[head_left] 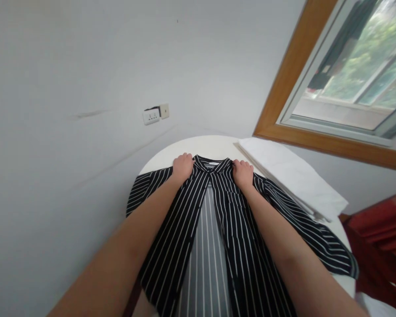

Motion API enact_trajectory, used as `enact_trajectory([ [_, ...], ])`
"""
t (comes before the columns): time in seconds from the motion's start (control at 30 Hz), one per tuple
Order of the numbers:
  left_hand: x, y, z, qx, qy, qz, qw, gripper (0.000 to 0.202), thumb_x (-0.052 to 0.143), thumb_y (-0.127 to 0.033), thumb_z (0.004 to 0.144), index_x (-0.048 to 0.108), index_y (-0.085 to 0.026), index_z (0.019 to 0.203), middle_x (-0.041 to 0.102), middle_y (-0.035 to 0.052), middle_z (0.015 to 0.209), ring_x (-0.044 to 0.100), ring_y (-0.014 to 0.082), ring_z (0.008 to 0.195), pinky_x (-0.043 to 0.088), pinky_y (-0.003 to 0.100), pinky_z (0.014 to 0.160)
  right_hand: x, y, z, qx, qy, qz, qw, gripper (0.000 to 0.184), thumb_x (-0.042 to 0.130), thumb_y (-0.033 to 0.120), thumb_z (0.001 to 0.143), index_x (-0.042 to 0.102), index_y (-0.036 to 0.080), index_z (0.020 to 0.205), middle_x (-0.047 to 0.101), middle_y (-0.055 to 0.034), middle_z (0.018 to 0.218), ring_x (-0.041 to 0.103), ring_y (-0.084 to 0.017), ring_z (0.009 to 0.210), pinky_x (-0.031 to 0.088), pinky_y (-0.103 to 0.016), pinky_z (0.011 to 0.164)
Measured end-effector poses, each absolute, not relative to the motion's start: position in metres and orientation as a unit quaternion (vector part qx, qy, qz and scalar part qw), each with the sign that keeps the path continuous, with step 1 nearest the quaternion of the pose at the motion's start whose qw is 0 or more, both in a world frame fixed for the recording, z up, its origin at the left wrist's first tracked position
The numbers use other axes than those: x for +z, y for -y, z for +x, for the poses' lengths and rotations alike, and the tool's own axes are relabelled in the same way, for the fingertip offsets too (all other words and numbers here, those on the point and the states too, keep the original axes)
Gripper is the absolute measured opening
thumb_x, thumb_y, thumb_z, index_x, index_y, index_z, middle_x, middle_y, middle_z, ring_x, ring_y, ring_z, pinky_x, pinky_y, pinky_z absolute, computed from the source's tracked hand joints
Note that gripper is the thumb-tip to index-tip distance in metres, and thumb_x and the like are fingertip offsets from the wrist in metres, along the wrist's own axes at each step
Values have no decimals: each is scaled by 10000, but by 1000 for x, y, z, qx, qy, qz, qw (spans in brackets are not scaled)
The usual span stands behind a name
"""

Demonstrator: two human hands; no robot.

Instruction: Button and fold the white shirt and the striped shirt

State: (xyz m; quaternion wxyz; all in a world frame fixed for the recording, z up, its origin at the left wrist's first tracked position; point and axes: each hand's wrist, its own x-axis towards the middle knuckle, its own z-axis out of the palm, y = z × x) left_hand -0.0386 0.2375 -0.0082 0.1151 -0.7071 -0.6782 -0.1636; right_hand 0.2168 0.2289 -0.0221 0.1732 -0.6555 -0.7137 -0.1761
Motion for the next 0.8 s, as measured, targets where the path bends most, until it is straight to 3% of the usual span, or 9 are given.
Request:
enact_trajectory([
  [0.27, -11, -260, -32, -194, 671, -694, 175, 236, 407, -297, 938, 576, -143, 993, 603, 145, 1024, 482, 305, 1054, 333, 418, 875, -26, -250, 217, -160, 697, -673, 186, 272, 374, 332, 956, 586, 209, 1073, 597, -114, 1024, 482, -266, 985, 292, -373, 804],
  [0.43, 0, -249, -32, -202, 606, -746, 188, 266, 446, -301, 918, 556, -165, 1118, 576, 153, 1078, 461, 316, 1104, 319, 441, 912, -28, -256, 219, -143, 693, -682, 184, 258, 389, 287, 943, 615, 197, 1028, 607, -114, 1015, 493, -268, 979, 311, -370, 794],
  [0.63, 12, -227, -14, -192, 568, -799, 32, 194, 466, -244, 888, 592, -196, 1028, 625, 76, 949, 565, 222, 923, 417, 338, 823, -25, -261, 223, -104, 723, -656, 190, 283, 395, 281, 940, 633, 225, 1083, 613, -103, 1032, 492, -259, 993, 315, -364, 807],
  [0.8, -10, -204, -2, -238, 592, -769, 34, 204, 445, -131, 853, 609, -169, 968, 599, 103, 1021, 530, 227, 1027, 408, 356, 927, -11, -248, 223, -129, 730, -628, 235, 279, 429, 316, 931, 655, 234, 1071, 595, -103, 1066, 460, -263, 1041, 298, -375, 862],
])
